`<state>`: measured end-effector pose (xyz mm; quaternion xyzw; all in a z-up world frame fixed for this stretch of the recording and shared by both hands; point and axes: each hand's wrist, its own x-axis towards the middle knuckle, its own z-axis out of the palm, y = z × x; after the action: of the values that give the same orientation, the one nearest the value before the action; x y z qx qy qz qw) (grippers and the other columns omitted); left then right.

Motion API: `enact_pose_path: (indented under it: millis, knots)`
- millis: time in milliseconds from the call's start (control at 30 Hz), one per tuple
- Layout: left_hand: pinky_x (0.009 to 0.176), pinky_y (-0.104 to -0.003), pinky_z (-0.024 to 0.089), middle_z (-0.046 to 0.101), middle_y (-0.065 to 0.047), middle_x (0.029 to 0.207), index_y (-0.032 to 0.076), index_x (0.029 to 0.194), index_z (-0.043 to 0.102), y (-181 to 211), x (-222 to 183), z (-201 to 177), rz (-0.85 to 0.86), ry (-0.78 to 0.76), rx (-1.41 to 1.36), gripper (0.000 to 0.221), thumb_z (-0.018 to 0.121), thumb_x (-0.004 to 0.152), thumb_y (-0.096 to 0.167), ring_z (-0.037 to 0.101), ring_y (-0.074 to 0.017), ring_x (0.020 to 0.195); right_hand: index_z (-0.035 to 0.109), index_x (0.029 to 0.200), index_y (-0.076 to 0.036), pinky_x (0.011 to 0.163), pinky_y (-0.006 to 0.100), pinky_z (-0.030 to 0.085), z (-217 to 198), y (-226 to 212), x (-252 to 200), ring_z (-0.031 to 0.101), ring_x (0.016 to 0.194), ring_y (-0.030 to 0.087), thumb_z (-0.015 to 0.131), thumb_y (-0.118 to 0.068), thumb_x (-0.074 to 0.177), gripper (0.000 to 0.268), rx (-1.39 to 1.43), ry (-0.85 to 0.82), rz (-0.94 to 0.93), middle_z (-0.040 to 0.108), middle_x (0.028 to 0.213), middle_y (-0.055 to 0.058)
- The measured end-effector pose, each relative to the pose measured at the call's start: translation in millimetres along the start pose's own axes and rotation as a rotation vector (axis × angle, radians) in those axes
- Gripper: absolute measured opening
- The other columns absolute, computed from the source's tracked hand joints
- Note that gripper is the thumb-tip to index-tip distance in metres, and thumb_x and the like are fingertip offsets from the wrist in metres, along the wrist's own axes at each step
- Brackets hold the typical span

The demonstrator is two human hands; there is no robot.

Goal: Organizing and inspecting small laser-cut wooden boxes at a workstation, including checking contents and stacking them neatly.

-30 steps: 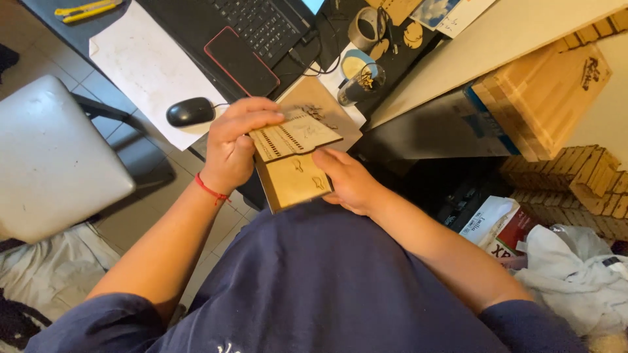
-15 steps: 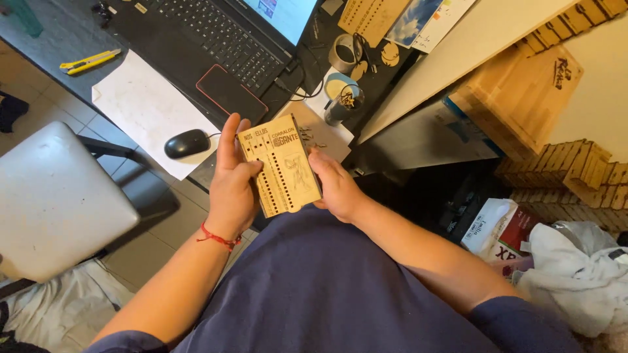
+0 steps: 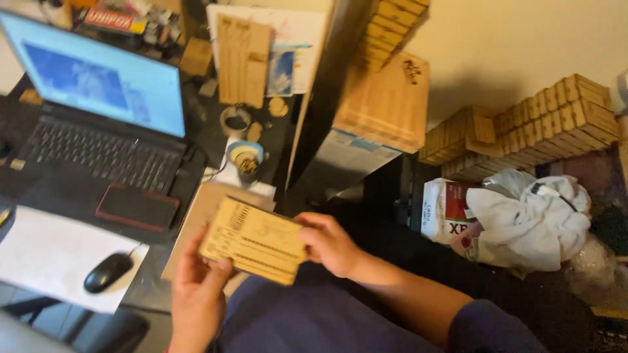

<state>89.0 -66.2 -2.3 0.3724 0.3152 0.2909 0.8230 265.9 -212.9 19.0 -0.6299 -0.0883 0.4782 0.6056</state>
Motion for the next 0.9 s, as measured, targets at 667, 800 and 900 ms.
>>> enact_pose_path:
  millis: [667, 800, 900]
  knots:
    - [0.078, -0.028, 0.053, 0.036, -0.009, 0.154, 0.014, 0.156, 0.011, -16, 103, 293, 0.101, -0.711, 0.371, 0.099, 0.075, 0.081, 0.012, 0.06, -0.012, 0.092, 0.062, 0.103, -0.002, 0.032, 0.025, 0.02, -275, -131, 34, 0.042, 0.045, 0.012, 0.051, -0.024, 0.081, 0.033, 0.217, -0.037, -0.195, 0.049, 0.064, 0.003]
    - [0.096, -0.038, 0.053, 0.039, -0.015, 0.148, 0.011, 0.151, 0.028, -37, 146, 347, 0.285, -0.474, 0.18, 0.075, 0.066, 0.087, 0.009, 0.061, -0.0197, 0.096, 0.057, 0.123, 0.001, 0.036, 0.025, 0.013, -290, -163, 60, 0.019, 0.035, 0.007, 0.051, -0.018, 0.087, 0.041, 0.359, -0.079, -0.31, 0.029, 0.046, 0.0]
    - [0.104, -0.053, 0.048, 0.027, -0.019, 0.155, 0.004, 0.157, 0.019, -40, 171, 390, 0.326, -0.599, 0.292, 0.073, 0.057, 0.094, 0.006, 0.049, -0.0348, 0.128, 0.06, 0.123, 0.002, 0.038, 0.017, 0.037, -291, -183, 115, 0.048, 0.042, 0.005, 0.061, -0.012, 0.092, 0.034, 0.224, 0.126, -0.587, 0.055, 0.056, 0.003]
